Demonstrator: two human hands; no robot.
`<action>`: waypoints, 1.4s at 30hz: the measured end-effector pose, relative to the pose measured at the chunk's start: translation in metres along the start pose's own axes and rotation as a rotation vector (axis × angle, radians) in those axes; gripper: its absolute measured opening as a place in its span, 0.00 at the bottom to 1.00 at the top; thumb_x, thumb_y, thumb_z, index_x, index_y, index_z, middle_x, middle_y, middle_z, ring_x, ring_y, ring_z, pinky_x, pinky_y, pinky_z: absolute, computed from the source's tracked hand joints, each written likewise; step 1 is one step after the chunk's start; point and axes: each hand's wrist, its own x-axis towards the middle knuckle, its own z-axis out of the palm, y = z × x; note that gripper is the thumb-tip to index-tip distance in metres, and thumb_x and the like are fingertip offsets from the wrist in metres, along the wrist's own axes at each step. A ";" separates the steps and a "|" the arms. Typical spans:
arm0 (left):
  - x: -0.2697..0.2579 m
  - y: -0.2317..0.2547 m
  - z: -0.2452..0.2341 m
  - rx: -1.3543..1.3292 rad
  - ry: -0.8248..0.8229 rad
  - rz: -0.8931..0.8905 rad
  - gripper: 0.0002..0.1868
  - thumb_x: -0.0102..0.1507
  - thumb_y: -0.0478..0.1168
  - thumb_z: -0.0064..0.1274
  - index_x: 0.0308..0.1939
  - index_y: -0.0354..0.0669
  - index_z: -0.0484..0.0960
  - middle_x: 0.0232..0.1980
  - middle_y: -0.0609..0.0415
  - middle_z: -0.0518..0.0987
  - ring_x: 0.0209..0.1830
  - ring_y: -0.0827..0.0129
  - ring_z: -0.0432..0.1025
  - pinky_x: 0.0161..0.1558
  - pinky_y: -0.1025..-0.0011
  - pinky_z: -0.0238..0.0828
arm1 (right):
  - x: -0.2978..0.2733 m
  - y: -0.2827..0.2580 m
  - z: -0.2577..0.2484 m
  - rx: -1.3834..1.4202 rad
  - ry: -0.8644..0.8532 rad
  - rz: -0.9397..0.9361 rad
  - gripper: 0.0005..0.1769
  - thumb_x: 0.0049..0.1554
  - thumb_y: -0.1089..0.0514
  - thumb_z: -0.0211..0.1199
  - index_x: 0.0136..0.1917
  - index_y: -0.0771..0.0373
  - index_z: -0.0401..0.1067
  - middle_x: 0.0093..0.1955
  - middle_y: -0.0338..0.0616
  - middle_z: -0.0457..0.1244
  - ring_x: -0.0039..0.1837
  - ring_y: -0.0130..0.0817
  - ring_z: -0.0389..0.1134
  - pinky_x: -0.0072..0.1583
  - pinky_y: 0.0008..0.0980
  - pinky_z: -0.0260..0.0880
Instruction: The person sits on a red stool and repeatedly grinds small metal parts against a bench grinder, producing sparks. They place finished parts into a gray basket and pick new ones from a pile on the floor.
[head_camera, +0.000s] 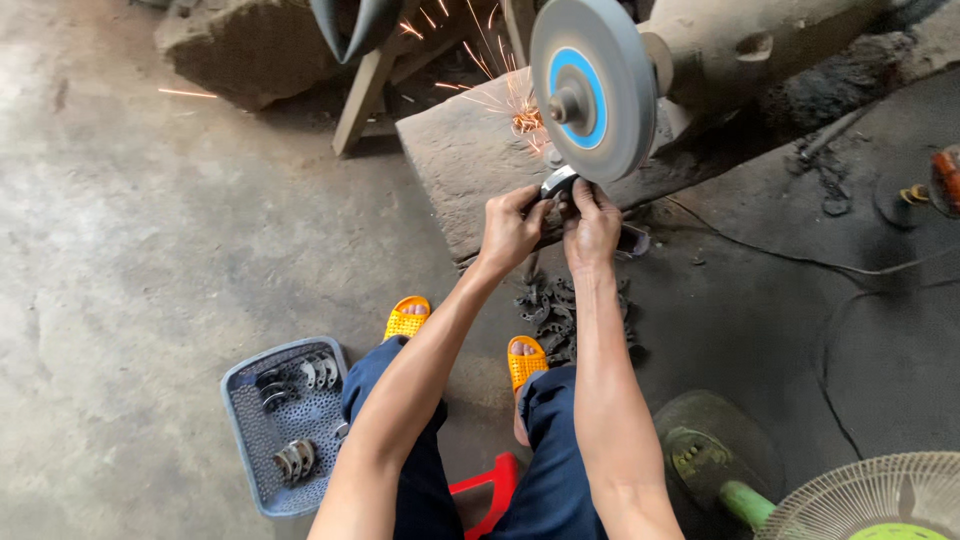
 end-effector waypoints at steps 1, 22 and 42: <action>-0.001 0.003 -0.010 0.007 0.004 0.000 0.04 0.54 0.32 0.55 0.33 0.37 0.80 0.24 0.44 0.77 0.26 0.53 0.74 0.22 0.72 0.68 | -0.009 -0.003 0.009 0.004 -0.005 0.005 0.05 0.52 0.62 0.62 0.39 0.65 0.69 0.34 0.49 0.63 0.38 0.35 0.66 0.41 0.24 0.69; 0.015 0.034 0.036 -0.130 -0.035 -0.071 0.05 0.58 0.35 0.53 0.34 0.36 0.78 0.23 0.43 0.76 0.25 0.63 0.72 0.23 0.65 0.68 | -0.001 -0.034 -0.016 0.268 0.094 0.071 0.09 0.49 0.62 0.65 0.43 0.65 0.70 0.42 0.50 0.66 0.43 0.38 0.68 0.50 0.34 0.74; 0.015 0.039 0.039 -0.145 0.036 -0.168 0.03 0.56 0.37 0.54 0.31 0.43 0.78 0.22 0.51 0.77 0.26 0.72 0.72 0.30 0.70 0.68 | 0.003 -0.032 -0.004 0.129 0.109 -0.066 0.07 0.52 0.60 0.62 0.43 0.64 0.70 0.39 0.50 0.66 0.41 0.37 0.69 0.45 0.28 0.72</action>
